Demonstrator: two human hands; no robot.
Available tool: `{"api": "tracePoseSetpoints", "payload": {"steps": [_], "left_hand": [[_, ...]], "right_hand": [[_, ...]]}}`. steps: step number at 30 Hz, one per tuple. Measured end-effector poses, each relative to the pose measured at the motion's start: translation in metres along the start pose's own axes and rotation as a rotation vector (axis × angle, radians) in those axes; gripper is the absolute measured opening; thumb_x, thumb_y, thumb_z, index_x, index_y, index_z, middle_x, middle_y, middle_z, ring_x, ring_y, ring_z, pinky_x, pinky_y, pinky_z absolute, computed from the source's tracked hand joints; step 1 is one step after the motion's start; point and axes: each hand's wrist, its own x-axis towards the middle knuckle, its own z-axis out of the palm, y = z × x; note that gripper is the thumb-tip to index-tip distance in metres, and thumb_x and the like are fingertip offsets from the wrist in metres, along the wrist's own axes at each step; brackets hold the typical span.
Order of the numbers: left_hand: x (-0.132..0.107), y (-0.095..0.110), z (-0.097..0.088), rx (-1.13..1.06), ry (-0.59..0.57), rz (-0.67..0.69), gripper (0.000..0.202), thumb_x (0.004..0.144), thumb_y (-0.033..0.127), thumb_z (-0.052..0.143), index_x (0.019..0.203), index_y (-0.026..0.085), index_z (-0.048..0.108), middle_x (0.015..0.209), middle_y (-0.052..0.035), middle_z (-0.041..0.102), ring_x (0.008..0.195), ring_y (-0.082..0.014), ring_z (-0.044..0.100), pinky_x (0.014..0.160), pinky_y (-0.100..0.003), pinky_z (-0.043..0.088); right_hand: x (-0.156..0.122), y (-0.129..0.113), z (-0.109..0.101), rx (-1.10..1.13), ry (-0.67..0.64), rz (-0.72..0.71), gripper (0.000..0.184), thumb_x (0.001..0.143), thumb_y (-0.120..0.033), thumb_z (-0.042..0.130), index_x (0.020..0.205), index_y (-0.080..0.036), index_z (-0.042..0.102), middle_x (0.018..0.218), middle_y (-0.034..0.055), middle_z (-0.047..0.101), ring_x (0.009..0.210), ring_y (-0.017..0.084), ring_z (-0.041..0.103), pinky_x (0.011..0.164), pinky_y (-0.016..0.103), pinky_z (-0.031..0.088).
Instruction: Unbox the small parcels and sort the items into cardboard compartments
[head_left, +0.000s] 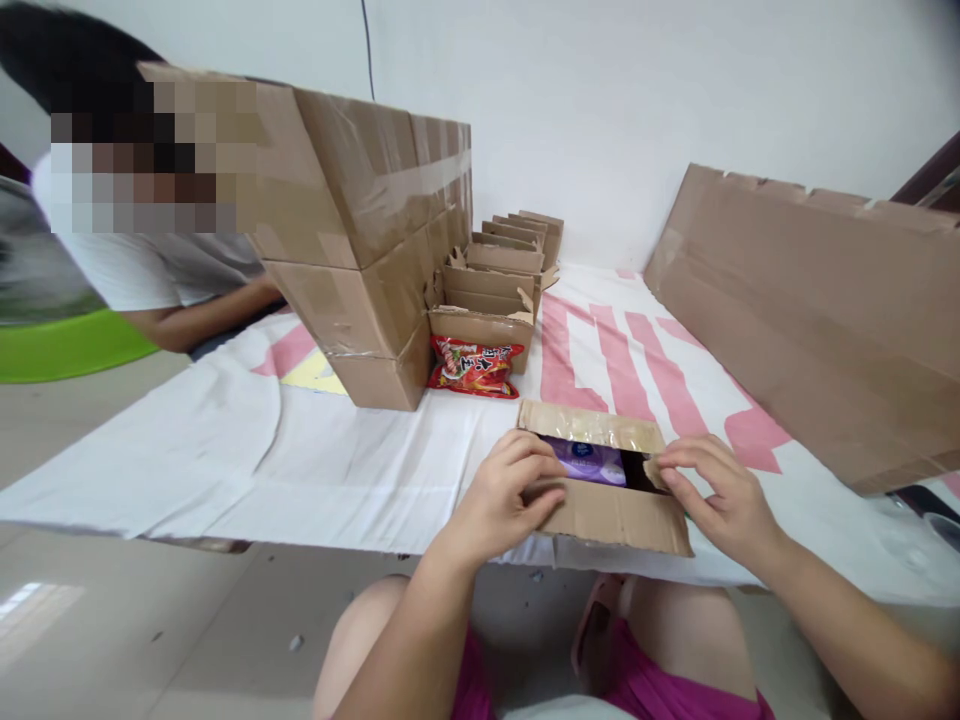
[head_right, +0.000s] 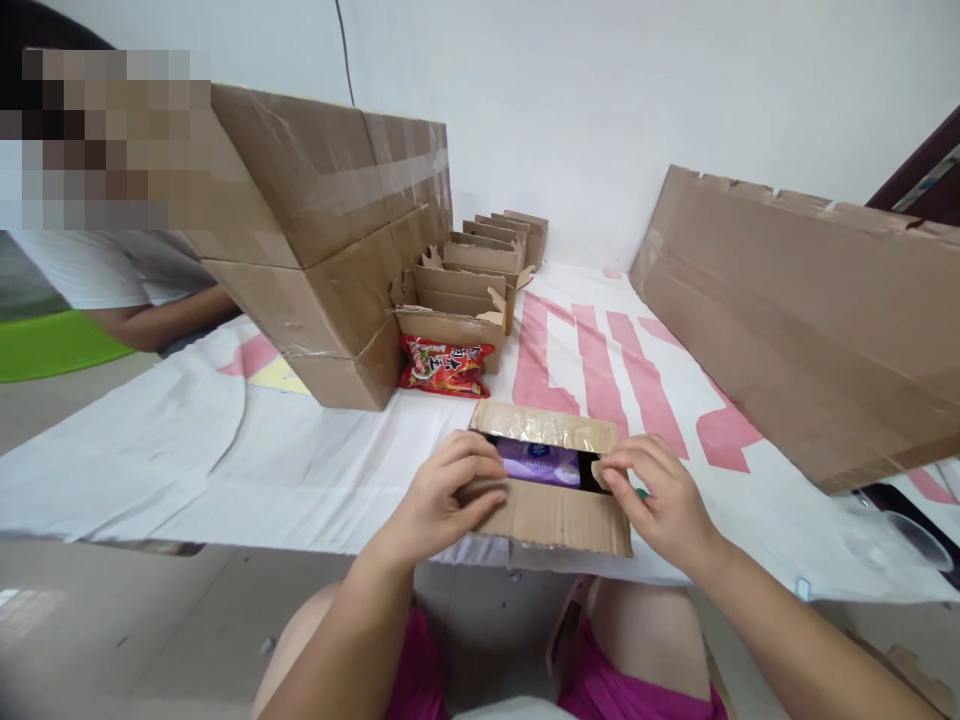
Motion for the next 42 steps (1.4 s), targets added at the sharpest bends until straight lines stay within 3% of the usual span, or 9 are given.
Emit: {"api": "tracePoseSetpoints", "payload": {"steps": [6,10,14,18,22,27,31,36,42], "left_hand": [[-0.003,-0.009,-0.002,0.286,-0.066,-0.181,0.034,0.074,0.043,0.071,0.100,0.021,0.068,0.156,-0.0095,0.021,0.144,-0.0400,0.009,0.111,-0.060,0.022],[-0.005,-0.014,-0.003,0.233,-0.115,-0.266,0.057,0.075,0.049,0.069,0.123,0.019,0.059,0.158,-0.0129,0.016,0.145,-0.0362,0.015,0.114,-0.054,0.025],[-0.005,-0.019,0.001,0.069,-0.107,-0.370,0.099,0.072,0.048,0.072,0.150,0.018,0.019,0.158,-0.0146,0.017,0.145,-0.0303,0.020,0.117,-0.048,0.025],[-0.004,-0.029,0.005,-0.049,-0.102,-0.401,0.109,0.065,0.052,0.077,0.150,0.016,0.018,0.158,-0.0171,0.015,0.146,-0.0318,0.016,0.119,-0.049,0.019],[-0.005,-0.045,0.005,-0.127,-0.096,-0.345,0.111,0.057,0.056,0.081,0.147,0.020,0.028,0.157,-0.0181,0.016,0.145,-0.0357,0.016,0.116,-0.056,0.019],[-0.005,-0.059,0.000,-0.216,-0.153,-0.271,0.109,0.049,0.059,0.083,0.143,0.024,0.037,0.158,-0.0160,0.016,0.146,-0.0366,0.012,0.116,-0.058,0.016],[-0.008,-0.066,0.002,-0.362,-0.180,-0.280,0.131,0.040,0.060,0.085,0.149,0.024,0.022,0.158,-0.0172,0.013,0.146,-0.0376,0.009,0.116,-0.056,0.016],[-0.009,-0.076,0.012,-0.600,-0.195,-0.280,0.142,0.047,0.061,0.083,0.151,0.023,-0.005,0.157,-0.0186,0.016,0.143,-0.0333,0.025,0.115,-0.049,0.026],[-0.007,-0.070,0.008,-0.426,-0.043,-0.293,0.131,0.047,0.054,0.086,0.150,0.023,0.014,0.156,-0.0167,0.021,0.143,-0.0346,0.023,0.117,-0.050,0.019]], "right_hand": [[0.010,-0.009,0.018,-0.126,-0.181,-0.087,0.015,0.089,-0.032,0.056,0.094,-0.023,0.067,0.126,0.0096,0.058,0.123,0.027,0.047,0.100,0.047,0.042],[0.008,-0.004,0.030,-0.312,-0.251,-0.086,0.033,0.088,-0.044,0.054,0.108,-0.021,0.067,0.140,0.0122,0.049,0.134,0.035,0.034,0.104,0.055,0.037],[0.011,-0.006,0.028,-0.394,-0.108,-0.056,0.051,0.090,-0.045,0.051,0.130,-0.013,0.054,0.145,0.0185,0.042,0.134,0.037,0.032,0.104,0.059,0.036],[0.022,-0.016,0.025,-0.303,0.021,-0.143,0.039,0.087,-0.035,0.057,0.121,-0.017,0.060,0.132,0.0168,0.054,0.125,0.032,0.046,0.100,0.053,0.042],[0.034,-0.020,0.035,-0.125,-0.329,-0.104,0.029,0.094,-0.028,0.042,0.105,-0.023,0.068,0.102,0.0070,0.071,0.096,0.020,0.066,0.086,0.037,0.053],[0.047,-0.003,0.047,-0.148,-0.510,0.127,0.048,0.085,-0.050,0.055,0.123,-0.021,0.061,0.126,0.0118,0.063,0.112,0.029,0.061,0.093,0.045,0.050],[0.052,0.011,0.049,-0.107,-0.620,0.165,0.055,0.073,-0.043,0.071,0.123,-0.023,0.060,0.120,0.0106,0.067,0.105,0.030,0.065,0.084,0.039,0.053],[0.052,0.008,0.052,-0.041,-0.626,0.209,0.022,0.077,-0.031,0.065,0.098,-0.025,0.069,0.096,0.0053,0.074,0.086,0.024,0.069,0.072,0.033,0.052],[0.047,-0.009,0.030,-0.006,-0.262,0.045,0.023,0.092,-0.030,0.045,0.083,-0.022,0.064,0.081,0.0050,0.068,0.078,0.019,0.064,0.071,0.033,0.050]]}}
